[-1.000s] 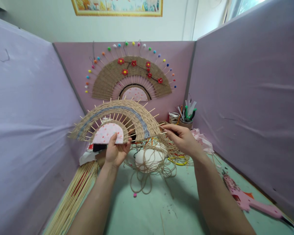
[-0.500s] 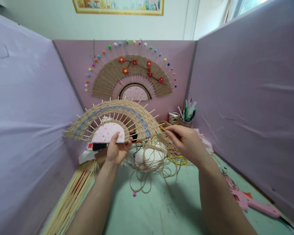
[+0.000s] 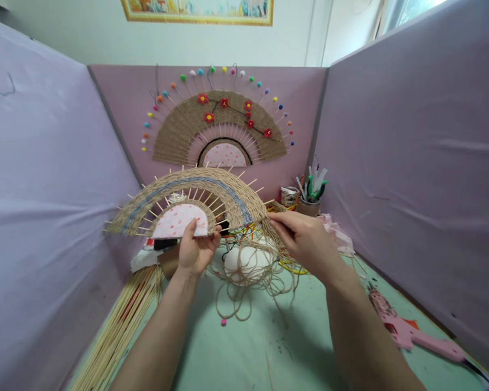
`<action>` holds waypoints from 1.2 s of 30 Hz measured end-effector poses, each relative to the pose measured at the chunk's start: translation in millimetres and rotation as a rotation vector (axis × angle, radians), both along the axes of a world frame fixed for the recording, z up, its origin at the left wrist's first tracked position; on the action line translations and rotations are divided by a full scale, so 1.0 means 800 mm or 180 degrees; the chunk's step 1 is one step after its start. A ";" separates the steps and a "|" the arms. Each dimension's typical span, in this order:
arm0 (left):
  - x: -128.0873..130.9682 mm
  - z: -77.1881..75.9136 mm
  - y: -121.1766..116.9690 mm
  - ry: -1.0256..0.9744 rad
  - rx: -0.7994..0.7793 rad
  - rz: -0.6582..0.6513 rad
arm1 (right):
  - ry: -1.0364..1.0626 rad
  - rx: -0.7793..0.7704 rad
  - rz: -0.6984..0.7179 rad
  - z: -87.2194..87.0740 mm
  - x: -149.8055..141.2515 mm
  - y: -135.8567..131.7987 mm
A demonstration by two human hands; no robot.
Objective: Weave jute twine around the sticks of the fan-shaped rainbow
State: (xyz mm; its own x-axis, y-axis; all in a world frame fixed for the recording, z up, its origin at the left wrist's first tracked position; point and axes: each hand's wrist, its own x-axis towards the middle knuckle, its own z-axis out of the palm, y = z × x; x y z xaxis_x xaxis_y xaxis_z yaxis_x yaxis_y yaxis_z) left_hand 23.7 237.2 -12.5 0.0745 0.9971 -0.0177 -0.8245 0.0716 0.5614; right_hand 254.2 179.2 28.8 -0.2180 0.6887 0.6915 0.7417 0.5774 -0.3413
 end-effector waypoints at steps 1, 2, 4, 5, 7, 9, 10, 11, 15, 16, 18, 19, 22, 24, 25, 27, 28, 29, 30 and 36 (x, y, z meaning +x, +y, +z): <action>0.000 0.001 -0.001 -0.0043 0.0005 -0.0020 | 0.0030 0.0037 0.0023 0.001 0.000 -0.002; 0.000 0.002 -0.002 -0.0091 0.0011 -0.0050 | 0.0067 0.0074 0.0049 0.002 0.001 -0.003; -0.002 0.004 -0.003 -0.0207 0.0012 -0.0095 | 0.0169 0.0141 0.0092 0.004 0.003 -0.006; -0.002 0.004 -0.003 -0.0269 0.0006 -0.0109 | 0.0222 0.0158 0.0110 0.005 0.004 -0.008; -0.004 0.004 -0.003 -0.0366 0.0009 -0.0138 | 0.0309 0.0152 0.0142 0.007 0.005 -0.009; -0.005 0.004 -0.003 -0.0397 0.0043 -0.0166 | 0.0379 0.0091 0.0182 0.008 0.005 -0.010; -0.006 0.004 -0.003 -0.0390 0.0056 -0.0182 | 0.0402 0.0036 0.0211 0.009 0.005 -0.010; -0.006 0.004 -0.003 -0.0376 0.0064 -0.0189 | 0.0424 -0.0027 0.0242 0.009 0.004 -0.009; -0.007 0.005 -0.004 -0.0298 0.0043 -0.0271 | 0.0567 -0.0415 0.0447 0.007 0.006 -0.002; -0.008 0.005 -0.005 -0.0265 0.0053 -0.0307 | 0.0619 -0.0540 0.0518 0.005 0.007 0.001; -0.009 0.005 -0.005 -0.0171 0.0100 -0.0403 | 0.0715 -0.0764 0.0631 0.002 0.010 0.006; -0.009 0.005 -0.005 -0.0114 0.0129 -0.0448 | 0.0761 -0.0833 0.0664 0.000 0.011 0.008; -0.011 0.005 -0.005 0.0048 0.0165 -0.0507 | 0.0882 -0.0834 0.0648 -0.003 0.013 0.012; -0.012 0.005 -0.005 0.0129 0.0159 -0.0490 | 0.0926 -0.0706 0.0550 -0.002 0.013 0.012; -0.013 0.006 -0.005 0.0159 0.0157 -0.0473 | 0.0923 -0.0608 0.0474 -0.001 0.013 0.011; -0.016 0.007 -0.005 0.0218 0.0163 -0.0436 | 0.0845 -0.0355 0.0307 0.002 0.012 0.007; -0.017 0.007 -0.004 0.0251 0.0166 -0.0415 | 0.0770 -0.0225 0.0239 0.003 0.012 0.005; -0.019 0.007 -0.004 0.0286 0.0169 -0.0389 | 0.0681 -0.0108 0.0179 0.004 0.012 0.003; -0.020 0.007 -0.004 0.0322 0.0174 -0.0362 | 0.0592 -0.0007 0.0131 0.005 0.011 0.001; -0.029 0.006 -0.003 0.0630 0.0123 -0.0210 | 0.0401 0.0008 0.0206 0.008 0.011 -0.005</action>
State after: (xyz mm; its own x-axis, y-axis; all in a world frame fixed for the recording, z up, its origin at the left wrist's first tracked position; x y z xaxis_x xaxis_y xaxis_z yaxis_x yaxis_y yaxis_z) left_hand 0.8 235.2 -7.3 0.1387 0.9903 -0.0002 -0.6921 0.0971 0.7152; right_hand 262.9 175.4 35.6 -0.1734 0.6743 0.7178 0.6543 0.6236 -0.4278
